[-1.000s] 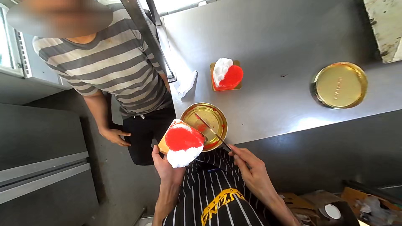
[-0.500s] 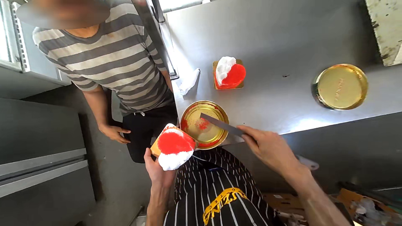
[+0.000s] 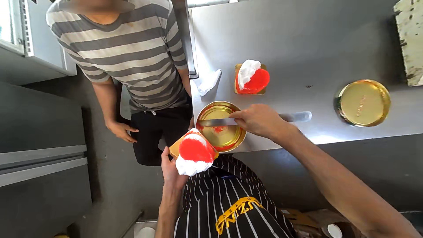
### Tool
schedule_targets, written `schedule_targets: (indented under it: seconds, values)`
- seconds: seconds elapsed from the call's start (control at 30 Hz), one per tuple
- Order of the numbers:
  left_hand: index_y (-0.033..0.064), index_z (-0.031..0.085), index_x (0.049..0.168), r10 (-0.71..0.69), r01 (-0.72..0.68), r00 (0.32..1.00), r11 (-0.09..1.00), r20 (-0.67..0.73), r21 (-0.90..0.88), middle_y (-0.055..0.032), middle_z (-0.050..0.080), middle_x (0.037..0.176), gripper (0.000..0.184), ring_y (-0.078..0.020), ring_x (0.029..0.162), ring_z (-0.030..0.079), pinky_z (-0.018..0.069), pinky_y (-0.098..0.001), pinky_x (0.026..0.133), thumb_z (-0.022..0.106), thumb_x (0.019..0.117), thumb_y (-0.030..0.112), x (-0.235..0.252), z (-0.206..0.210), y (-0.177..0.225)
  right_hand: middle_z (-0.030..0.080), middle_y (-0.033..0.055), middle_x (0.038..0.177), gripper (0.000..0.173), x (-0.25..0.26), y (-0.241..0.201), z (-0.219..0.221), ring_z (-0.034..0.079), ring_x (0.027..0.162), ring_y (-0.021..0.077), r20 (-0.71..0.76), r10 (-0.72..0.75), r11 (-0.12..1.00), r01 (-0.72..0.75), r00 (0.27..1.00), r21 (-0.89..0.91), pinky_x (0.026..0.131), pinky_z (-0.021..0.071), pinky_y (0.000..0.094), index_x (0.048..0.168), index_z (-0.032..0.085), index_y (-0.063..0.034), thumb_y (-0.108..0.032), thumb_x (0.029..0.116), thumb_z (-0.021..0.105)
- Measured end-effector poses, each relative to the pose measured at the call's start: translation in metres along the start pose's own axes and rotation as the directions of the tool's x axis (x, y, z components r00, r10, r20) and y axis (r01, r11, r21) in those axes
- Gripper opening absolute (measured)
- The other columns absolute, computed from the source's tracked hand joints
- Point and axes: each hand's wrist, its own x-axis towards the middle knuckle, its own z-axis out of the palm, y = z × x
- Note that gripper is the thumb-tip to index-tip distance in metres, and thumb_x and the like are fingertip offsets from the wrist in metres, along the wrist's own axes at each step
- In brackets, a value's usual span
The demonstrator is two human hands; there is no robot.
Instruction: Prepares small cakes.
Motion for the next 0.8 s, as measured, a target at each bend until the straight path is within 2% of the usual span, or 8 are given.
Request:
schedule_targets:
  seconds: [0.1,0.17,0.3,0.4,0.5,0.63,0.73,0.8]
  values:
    - [0.0179,0.063,0.121,0.004,-0.004,1.0,1.0,0.015,0.005,-0.0063,0.072,0.108,0.07,-0.0198,0.099,0.071,0.0607,-0.0447,0.082,0.015,0.1028,0.067,0.003,0.0,0.002,0.071,0.013,0.081,0.027,0.002,-0.003,-0.009,0.068,0.08,0.0344,0.101,-0.113,0.993,0.117,0.988,-0.031,0.069,0.0503,0.052,0.114,0.077,-0.0171,-0.021,0.1033,0.053]
    - [0.0183,0.063,0.121,-0.003,0.003,1.0,1.0,0.019,-0.003,-0.0062,0.072,0.109,0.071,-0.0199,0.101,0.071,0.0601,-0.0455,0.084,0.016,0.1021,0.068,0.003,-0.003,0.001,0.069,0.0105,0.076,0.023,-0.005,0.0,-0.012,0.068,0.076,0.0319,0.144,-0.181,0.981,0.189,0.973,-0.045,0.067,0.0503,0.0507,0.103,0.078,-0.0153,-0.022,0.1006,0.056]
    - [0.0173,0.061,0.123,-0.002,0.002,1.0,1.0,-0.004,0.004,-0.0078,0.072,0.107,0.071,-0.0206,0.098,0.071,0.0608,-0.0455,0.081,0.016,0.1024,0.068,0.006,-0.002,0.002,0.062,0.005,0.065,0.022,-0.022,0.01,-0.04,0.064,0.068,0.0257,0.195,-0.116,0.976,0.148,0.974,-0.159,0.06,0.0465,0.046,0.082,0.073,-0.0147,-0.026,0.0972,0.061]
    - [0.0177,0.062,0.121,-0.012,0.012,1.0,1.0,0.005,-0.006,-0.0069,0.073,0.107,0.07,-0.0199,0.098,0.072,0.0612,-0.0442,0.081,0.017,0.1025,0.067,0.006,-0.003,0.002,0.059,0.0057,0.065,0.026,-0.026,0.008,-0.055,0.063,0.068,0.0266,0.269,0.022,0.963,0.052,0.963,-0.264,0.058,0.0453,0.0459,0.077,0.068,-0.0133,-0.026,0.0975,0.06]
    - [0.018,0.062,0.123,-0.018,0.018,1.0,1.0,0.011,0.01,-0.0072,0.072,0.109,0.071,-0.0202,0.1,0.071,0.0606,-0.0451,0.083,0.015,0.1023,0.068,0.006,-0.004,0.002,0.061,0.0073,0.069,0.025,-0.021,0.001,-0.048,0.064,0.072,0.0286,0.344,0.09,0.968,0.0,0.935,-0.252,0.061,0.0464,0.0481,0.079,0.069,-0.0122,-0.027,0.0972,0.06]
    - [0.017,0.061,0.125,-0.024,0.024,1.0,1.0,-0.012,0.014,-0.0077,0.072,0.109,0.071,-0.021,0.1,0.071,0.0605,-0.0456,0.083,0.016,0.1025,0.067,0.005,-0.002,0.0,0.061,0.0082,0.066,0.026,-0.027,0.004,-0.006,0.065,0.068,0.0292,0.181,-0.017,0.999,0.025,0.983,-0.044,0.059,0.0472,0.0485,0.082,0.07,-0.0102,-0.028,0.0977,0.06]
    - [0.0175,0.063,0.12,-0.034,0.034,0.999,0.999,-0.018,-0.016,-0.0076,0.073,0.105,0.072,-0.0201,0.096,0.072,0.061,-0.044,0.081,0.016,0.1017,0.068,0.003,-0.001,-0.002,0.069,0.0113,0.077,0.021,-0.038,-0.001,0.022,0.069,0.074,0.0315,0.125,0.077,0.98,-0.099,0.989,0.174,0.067,0.0519,0.0524,0.109,0.074,-0.0098,-0.023,0.101,0.06]
    - [0.0171,0.062,0.12,-0.03,0.029,0.999,0.999,-0.025,-0.018,-0.0078,0.072,0.106,0.071,-0.0202,0.097,0.072,0.061,-0.0439,0.081,0.016,0.102,0.068,0.002,-0.001,-0.002,0.072,0.0119,0.082,0.023,-0.047,-0.005,0.041,0.07,0.073,0.032,0.054,0.133,0.948,-0.143,0.99,0.283,0.066,0.0531,0.0543,0.12,0.072,-0.0118,-0.019,0.1014,0.062]
